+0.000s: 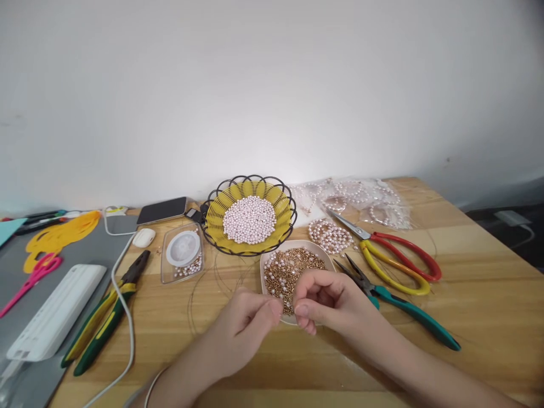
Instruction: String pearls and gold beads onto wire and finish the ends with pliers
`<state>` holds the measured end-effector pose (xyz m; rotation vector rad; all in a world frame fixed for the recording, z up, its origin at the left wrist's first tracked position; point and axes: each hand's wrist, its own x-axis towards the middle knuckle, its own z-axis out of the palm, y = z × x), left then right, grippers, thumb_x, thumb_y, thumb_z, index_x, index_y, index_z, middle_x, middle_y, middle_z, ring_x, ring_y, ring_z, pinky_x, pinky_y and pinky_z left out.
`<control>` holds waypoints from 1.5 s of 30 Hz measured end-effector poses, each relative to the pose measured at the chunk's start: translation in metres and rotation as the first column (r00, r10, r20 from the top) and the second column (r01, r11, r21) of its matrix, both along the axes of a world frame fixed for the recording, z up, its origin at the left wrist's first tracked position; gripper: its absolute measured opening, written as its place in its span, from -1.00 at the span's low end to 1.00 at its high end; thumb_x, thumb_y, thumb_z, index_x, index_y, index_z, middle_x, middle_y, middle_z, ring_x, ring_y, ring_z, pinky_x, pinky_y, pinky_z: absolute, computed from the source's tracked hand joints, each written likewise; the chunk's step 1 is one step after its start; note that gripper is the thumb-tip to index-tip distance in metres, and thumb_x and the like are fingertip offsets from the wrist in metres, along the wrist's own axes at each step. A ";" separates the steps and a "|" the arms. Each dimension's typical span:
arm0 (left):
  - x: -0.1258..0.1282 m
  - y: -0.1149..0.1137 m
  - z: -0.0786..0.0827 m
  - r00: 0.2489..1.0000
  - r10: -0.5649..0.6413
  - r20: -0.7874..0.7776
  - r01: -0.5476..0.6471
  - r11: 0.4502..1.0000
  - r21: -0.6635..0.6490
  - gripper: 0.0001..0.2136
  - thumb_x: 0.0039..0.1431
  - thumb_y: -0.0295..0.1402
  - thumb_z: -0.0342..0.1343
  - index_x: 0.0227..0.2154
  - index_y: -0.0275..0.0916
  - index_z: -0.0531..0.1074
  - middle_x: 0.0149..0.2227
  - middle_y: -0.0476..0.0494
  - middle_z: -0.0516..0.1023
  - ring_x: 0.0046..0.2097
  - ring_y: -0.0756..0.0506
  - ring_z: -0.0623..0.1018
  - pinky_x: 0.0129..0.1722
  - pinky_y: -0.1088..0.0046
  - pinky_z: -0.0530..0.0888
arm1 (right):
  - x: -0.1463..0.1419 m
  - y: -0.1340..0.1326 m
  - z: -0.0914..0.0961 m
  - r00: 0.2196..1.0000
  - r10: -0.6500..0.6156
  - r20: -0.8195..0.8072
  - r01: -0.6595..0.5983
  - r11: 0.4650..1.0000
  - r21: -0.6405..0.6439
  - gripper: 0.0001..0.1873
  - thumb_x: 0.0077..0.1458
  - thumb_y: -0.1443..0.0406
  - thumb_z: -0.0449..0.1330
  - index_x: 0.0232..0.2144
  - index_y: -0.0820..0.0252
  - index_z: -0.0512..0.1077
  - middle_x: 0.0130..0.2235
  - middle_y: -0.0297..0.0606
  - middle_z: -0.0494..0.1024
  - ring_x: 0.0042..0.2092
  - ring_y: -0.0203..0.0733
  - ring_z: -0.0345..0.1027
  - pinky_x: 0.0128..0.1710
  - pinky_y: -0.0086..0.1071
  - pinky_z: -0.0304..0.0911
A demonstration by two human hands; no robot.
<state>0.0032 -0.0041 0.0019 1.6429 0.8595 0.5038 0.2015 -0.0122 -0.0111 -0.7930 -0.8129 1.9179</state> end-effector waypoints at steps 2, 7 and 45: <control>0.000 -0.001 0.000 1.000 0.011 0.012 -0.011 0.999 -0.036 -0.60 0.47 -0.27 -0.23 -0.57 -0.16 0.10 -0.58 0.10 0.08 -0.51 0.00 0.15 -0.49 0.45 0.13 | -0.001 0.000 0.000 1.000 0.016 -0.005 -0.016 1.000 -0.011 -0.74 -0.21 0.39 0.62 -0.53 0.16 0.60 -0.59 -0.46 0.64 -0.58 -0.47 0.44 -0.53 -0.65 0.36; 0.002 -0.002 0.001 0.999 -0.003 0.049 0.007 0.998 -0.069 -0.58 0.46 -0.21 -0.19 -0.58 -0.16 0.12 -0.60 0.10 0.11 -0.53 0.00 0.15 -0.50 0.45 0.13 | -0.002 -0.002 -0.001 0.999 0.052 -0.005 -0.052 0.998 -0.038 -0.71 -0.21 0.32 0.62 -0.53 0.18 0.56 -0.59 -0.45 0.63 -0.58 -0.45 0.43 -0.54 -0.60 0.35; 0.005 -0.003 -0.003 0.996 -0.062 0.068 0.055 0.993 0.101 -0.50 0.48 -0.19 -0.11 -0.49 -0.27 0.58 -0.66 0.00 0.36 -0.62 0.00 0.21 -0.46 0.47 0.34 | -0.007 -0.007 -0.008 0.993 0.116 -0.029 -0.118 0.990 -0.071 -0.64 -0.05 0.12 0.55 -0.50 0.17 0.49 -0.58 -0.46 0.58 -0.60 -0.45 0.37 -0.56 -0.54 0.29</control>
